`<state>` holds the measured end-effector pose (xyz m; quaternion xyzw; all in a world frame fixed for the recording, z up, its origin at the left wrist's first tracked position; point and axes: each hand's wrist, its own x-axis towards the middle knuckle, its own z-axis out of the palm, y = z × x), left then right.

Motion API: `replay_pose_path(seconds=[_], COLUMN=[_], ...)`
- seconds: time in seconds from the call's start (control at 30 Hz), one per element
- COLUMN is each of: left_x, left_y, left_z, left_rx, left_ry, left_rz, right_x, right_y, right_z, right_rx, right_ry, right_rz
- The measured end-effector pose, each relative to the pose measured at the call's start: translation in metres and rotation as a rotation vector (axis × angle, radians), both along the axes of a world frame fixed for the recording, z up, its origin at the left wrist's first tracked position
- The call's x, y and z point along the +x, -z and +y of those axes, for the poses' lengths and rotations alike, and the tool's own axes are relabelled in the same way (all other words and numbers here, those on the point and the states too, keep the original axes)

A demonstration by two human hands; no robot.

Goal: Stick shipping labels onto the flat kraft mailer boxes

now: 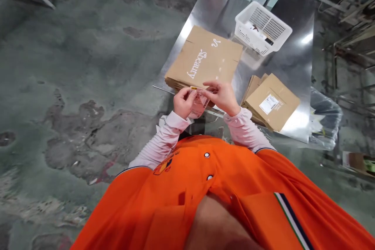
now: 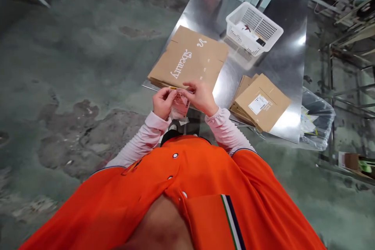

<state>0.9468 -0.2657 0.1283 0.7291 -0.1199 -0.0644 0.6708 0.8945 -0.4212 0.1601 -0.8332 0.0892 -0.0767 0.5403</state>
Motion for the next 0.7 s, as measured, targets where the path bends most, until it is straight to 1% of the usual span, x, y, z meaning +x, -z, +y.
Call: replay_pose_path(seconds=[0.1,0.23,0.33,0.43,0.47,0.5,0.53,0.6,0.63,0.67,0.7], left_x=[0.007,0.016,0.020,0.024,0.027,0.030,0.033,0.041,0.044,0.045,0.045], left_y=[-0.006,-0.014,-0.013,-0.009,-0.008,-0.007,-0.006,-0.003,0.000,0.003,0.007], left_z=[0.000,0.002,0.004,0.004,0.003,0.003,0.003,0.003,0.003,0.004,0.006], left_rx=[-0.024,-0.039,-0.035,-0.027,-0.042,-0.066,-0.083,-0.074,-0.052,-0.034,-0.027], left_ry=[0.049,0.093,0.123,0.065,0.076,0.125,0.218,0.436,0.516,0.558,0.562], left_rz=[0.049,0.041,0.028,0.045,0.076,0.124,0.191,0.373,0.474,0.570,0.652], right_x=[-0.003,-0.001,0.000,0.001,0.003,0.008,0.015,0.040,0.055,0.073,0.089], right_y=[-0.006,-0.011,-0.017,-0.025,-0.027,-0.028,-0.029,-0.024,-0.019,-0.012,-0.003], right_z=[-0.003,0.004,0.016,0.022,0.020,0.015,0.006,-0.019,-0.034,-0.048,-0.062], right_rx=[-0.106,-0.147,-0.203,-0.215,-0.216,-0.221,-0.231,-0.262,-0.280,-0.297,-0.312], right_ry=[0.051,0.072,0.132,0.209,0.214,0.212,0.210,0.223,0.248,0.279,0.313], right_rz=[-0.059,-0.068,-0.112,-0.182,-0.186,-0.181,-0.176,-0.161,-0.143,-0.118,-0.076])
